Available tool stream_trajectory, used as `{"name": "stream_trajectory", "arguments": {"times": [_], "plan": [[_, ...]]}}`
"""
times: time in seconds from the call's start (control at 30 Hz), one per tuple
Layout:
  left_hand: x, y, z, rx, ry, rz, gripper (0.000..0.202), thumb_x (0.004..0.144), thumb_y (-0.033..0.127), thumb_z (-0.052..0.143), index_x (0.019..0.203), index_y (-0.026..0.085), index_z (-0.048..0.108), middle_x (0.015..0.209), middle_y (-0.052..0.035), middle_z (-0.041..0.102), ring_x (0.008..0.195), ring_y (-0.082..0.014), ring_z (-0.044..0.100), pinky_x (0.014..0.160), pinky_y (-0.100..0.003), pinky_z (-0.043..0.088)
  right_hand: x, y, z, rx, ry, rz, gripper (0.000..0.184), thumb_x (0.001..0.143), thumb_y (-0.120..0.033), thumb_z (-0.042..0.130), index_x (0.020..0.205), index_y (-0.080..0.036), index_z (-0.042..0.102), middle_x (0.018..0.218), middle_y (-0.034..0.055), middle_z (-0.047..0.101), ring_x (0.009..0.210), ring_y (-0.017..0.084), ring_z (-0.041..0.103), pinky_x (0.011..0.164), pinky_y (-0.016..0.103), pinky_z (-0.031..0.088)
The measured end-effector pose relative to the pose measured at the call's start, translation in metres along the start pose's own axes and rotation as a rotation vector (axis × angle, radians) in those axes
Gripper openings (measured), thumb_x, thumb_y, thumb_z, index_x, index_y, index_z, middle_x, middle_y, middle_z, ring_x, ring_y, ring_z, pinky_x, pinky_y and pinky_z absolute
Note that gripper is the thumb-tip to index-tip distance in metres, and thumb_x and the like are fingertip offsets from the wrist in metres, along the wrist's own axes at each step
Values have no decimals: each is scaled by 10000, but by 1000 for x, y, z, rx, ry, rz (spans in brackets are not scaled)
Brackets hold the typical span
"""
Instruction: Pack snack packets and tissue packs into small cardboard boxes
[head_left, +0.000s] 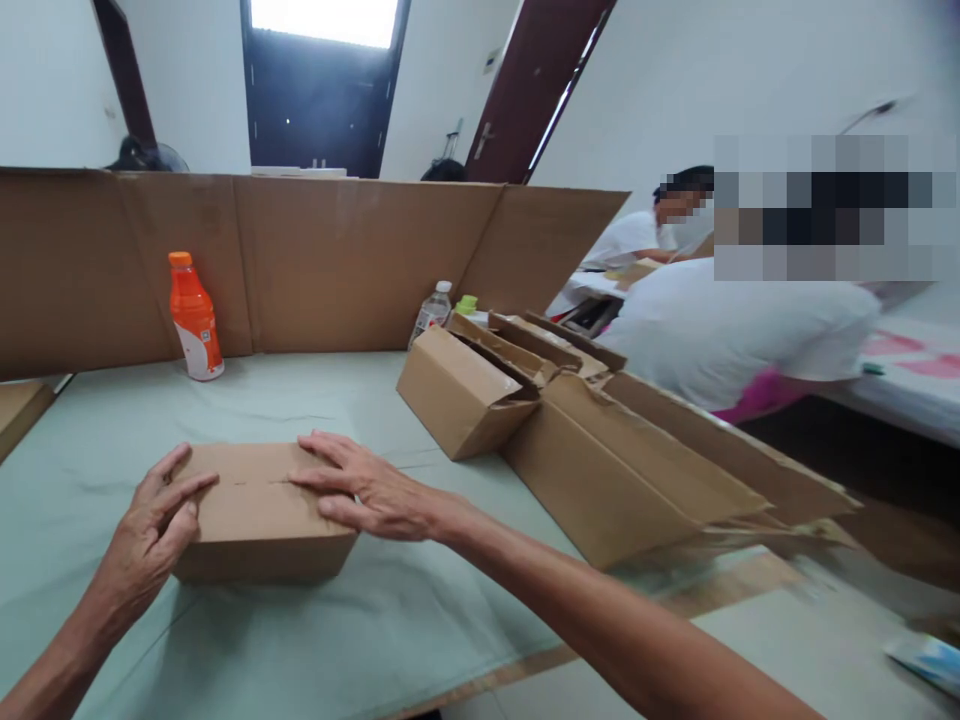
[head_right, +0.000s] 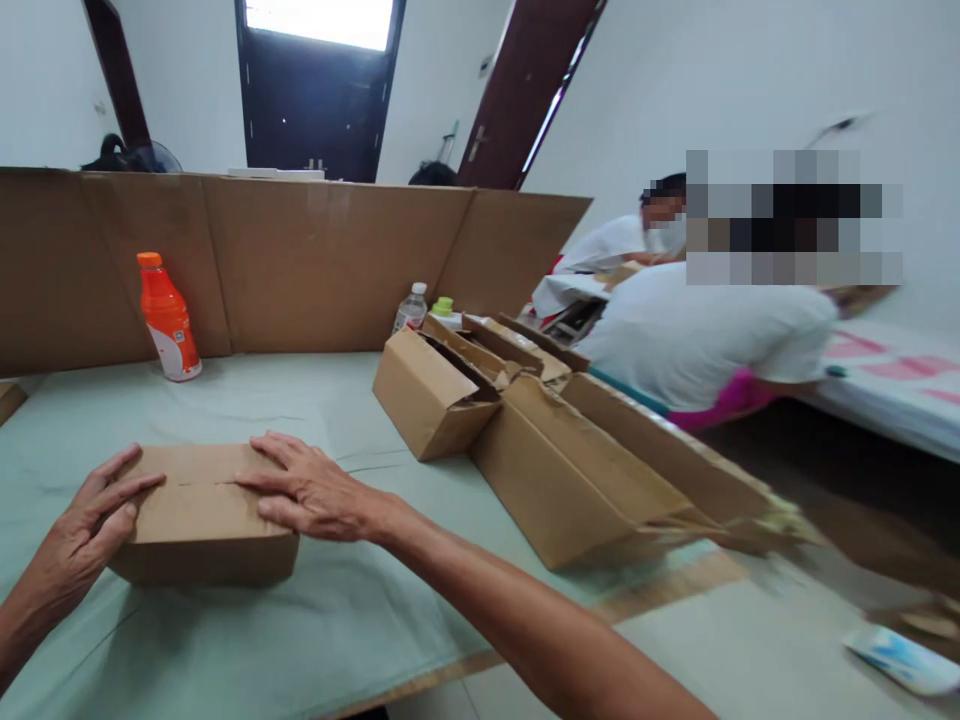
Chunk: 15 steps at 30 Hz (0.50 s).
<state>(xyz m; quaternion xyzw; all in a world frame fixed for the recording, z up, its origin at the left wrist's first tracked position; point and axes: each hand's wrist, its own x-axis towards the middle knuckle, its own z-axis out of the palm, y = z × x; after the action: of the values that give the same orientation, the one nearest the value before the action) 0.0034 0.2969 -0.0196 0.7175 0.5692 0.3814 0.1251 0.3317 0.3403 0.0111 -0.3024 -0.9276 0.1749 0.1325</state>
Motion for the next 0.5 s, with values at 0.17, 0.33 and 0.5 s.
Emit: {"name": "stream_trajectory", "arguments": {"times": [0.17,0.33,0.5], "plan": [[4,14,-4,-32,-66,-43,426,954,432,458,1126,248,801,1579,-83,526,1462,-358,501,1199,-542,448,-22,-11,12,10,20,-76,938,853,-742,692,1633,-326,380,1762,186,76,1609,422,95,1228,680,223],[4,6,-4,-23,-7,-40,393,952,434,469,1078,282,810,1557,-49,557,1441,-350,525,1209,-558,431,-12,-13,16,-96,37,-107,788,839,-551,783,1543,-299,533,1689,181,345,1565,412,251,1144,662,357],[-10,18,15,-144,-16,-17,362,979,465,500,1074,302,809,1562,-32,545,1450,-349,510,1214,-565,416,-49,-17,20,-99,138,-91,759,762,-489,780,1470,-278,610,1612,141,489,1500,397,374,1076,621,429]]}}
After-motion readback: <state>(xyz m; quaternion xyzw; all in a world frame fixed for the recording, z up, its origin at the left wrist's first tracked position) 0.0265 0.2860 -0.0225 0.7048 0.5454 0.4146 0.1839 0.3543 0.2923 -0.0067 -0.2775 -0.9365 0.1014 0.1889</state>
